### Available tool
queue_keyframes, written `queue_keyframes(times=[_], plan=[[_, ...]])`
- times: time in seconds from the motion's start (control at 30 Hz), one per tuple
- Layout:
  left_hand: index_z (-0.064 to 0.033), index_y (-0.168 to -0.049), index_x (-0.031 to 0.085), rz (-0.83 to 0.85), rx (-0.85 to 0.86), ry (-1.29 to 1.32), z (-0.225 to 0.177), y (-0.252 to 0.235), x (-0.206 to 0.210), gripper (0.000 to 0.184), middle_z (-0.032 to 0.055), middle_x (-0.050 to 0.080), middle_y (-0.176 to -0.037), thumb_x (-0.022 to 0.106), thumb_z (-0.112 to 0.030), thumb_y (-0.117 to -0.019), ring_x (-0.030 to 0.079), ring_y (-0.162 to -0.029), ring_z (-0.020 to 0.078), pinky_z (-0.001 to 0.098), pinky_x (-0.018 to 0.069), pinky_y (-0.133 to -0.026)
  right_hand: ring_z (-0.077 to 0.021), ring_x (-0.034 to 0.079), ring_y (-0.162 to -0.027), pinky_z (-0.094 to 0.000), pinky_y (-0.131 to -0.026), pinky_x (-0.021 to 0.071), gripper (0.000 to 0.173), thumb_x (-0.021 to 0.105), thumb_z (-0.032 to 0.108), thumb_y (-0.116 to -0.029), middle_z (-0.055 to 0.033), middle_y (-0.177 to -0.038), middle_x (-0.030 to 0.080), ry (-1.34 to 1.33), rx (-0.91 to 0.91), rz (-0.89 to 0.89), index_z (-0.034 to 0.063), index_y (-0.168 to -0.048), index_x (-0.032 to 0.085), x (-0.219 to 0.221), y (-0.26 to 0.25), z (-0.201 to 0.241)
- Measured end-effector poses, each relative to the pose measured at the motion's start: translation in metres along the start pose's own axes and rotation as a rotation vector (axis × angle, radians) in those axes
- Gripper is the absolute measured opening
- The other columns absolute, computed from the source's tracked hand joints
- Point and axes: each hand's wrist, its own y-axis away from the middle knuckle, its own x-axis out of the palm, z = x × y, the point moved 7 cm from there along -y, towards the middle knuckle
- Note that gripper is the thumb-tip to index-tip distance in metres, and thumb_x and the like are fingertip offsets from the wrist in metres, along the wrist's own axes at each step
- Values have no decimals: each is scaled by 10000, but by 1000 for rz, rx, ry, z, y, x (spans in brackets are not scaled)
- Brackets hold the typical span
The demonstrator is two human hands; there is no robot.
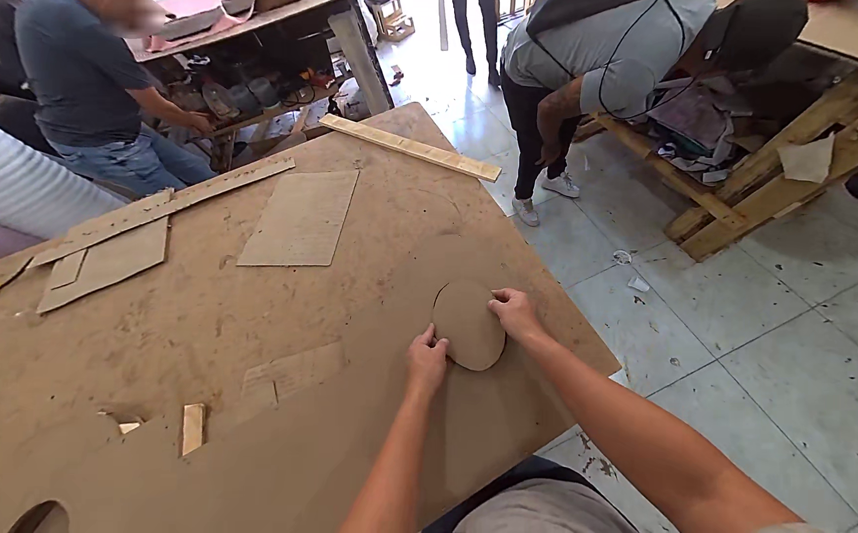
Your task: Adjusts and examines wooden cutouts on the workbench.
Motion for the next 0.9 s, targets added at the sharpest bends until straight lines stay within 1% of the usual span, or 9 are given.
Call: queue_keyframes(times=[0.17,0.3,0.43,0.5,0.6,0.67,0.73,0.83,0.9], plan=[[-79,-1529,505,41,-5,-55,-5,3,4,582,129,674,-1278,664,-249,-995,674,-1108,255,478,553,-974,-283,575,-1234,-518,-989,507,370,596,283,-989,-73,-1339,625,296,-131,11,274,-1338,719,1,-4,8],[-58,-1513,520,-22,-26,178,-1,8,8,592,172,651,-1283,719,-199,-974,658,-1105,282,474,553,-950,-300,573,-1255,-549,-1028,490,417,648,319,-973,-93,-1367,612,223,-129,58,218,-1376,683,3,-10,8],[-171,-1553,490,-49,44,463,-8,19,6,612,163,559,-1438,695,-128,-978,624,-1176,291,490,541,-969,-282,700,-966,-545,-865,573,339,780,281,-914,-126,-1072,719,-59,35,141,92,-1183,694,-15,2,-1],[-198,-1543,507,-18,112,442,-18,12,-1,582,131,573,-1450,655,-87,-992,644,-1163,274,494,548,-977,-283,703,-899,-500,-805,604,321,788,235,-925,-156,-1047,700,-250,110,186,36,-1148,670,-19,20,-11],[-188,-1550,492,30,228,373,-35,-7,-11,566,87,663,-1335,628,-87,-1010,672,-1087,235,470,557,-936,-261,707,-867,-432,-781,634,277,747,111,-949,-164,-1045,674,-554,160,132,-25,-1154,620,-29,54,-23],[-154,-1557,461,120,221,392,-39,-12,-9,559,81,686,-1310,642,-177,-1029,677,-1135,221,456,557,-980,-243,701,-808,-405,-747,628,213,703,71,-974,-158,-992,680,-733,173,10,-32,-1133,608,-41,73,-30],[-88,-1459,561,243,125,476,-36,-4,2,449,123,697,-1270,638,-224,-1038,689,-1117,248,462,564,-976,-268,724,-866,-422,-798,637,217,677,41,-984,-182,-1012,698,-866,195,-40,-40,-1162,583,-43,87,-35],[18,-1381,545,322,36,631,-38,8,17,341,199,724,-1073,567,-40,-1045,743,-889,293,446,630,-834,-313,748,-959,-446,-880,641,310,658,21,-990,-219,-1074,722,-964,264,93,-74,-1260,539,-14,114,-36],[19,-1332,550,182,12,577,-37,-3,11,294,162,711,-964,548,4,-1038,712,-771,238,394,616,-737,-296,749,-919,-433,-857,637,194,636,49,-1008,-202,-1014,733,-914,301,265,-72,-1140,562,15,134,-37]])
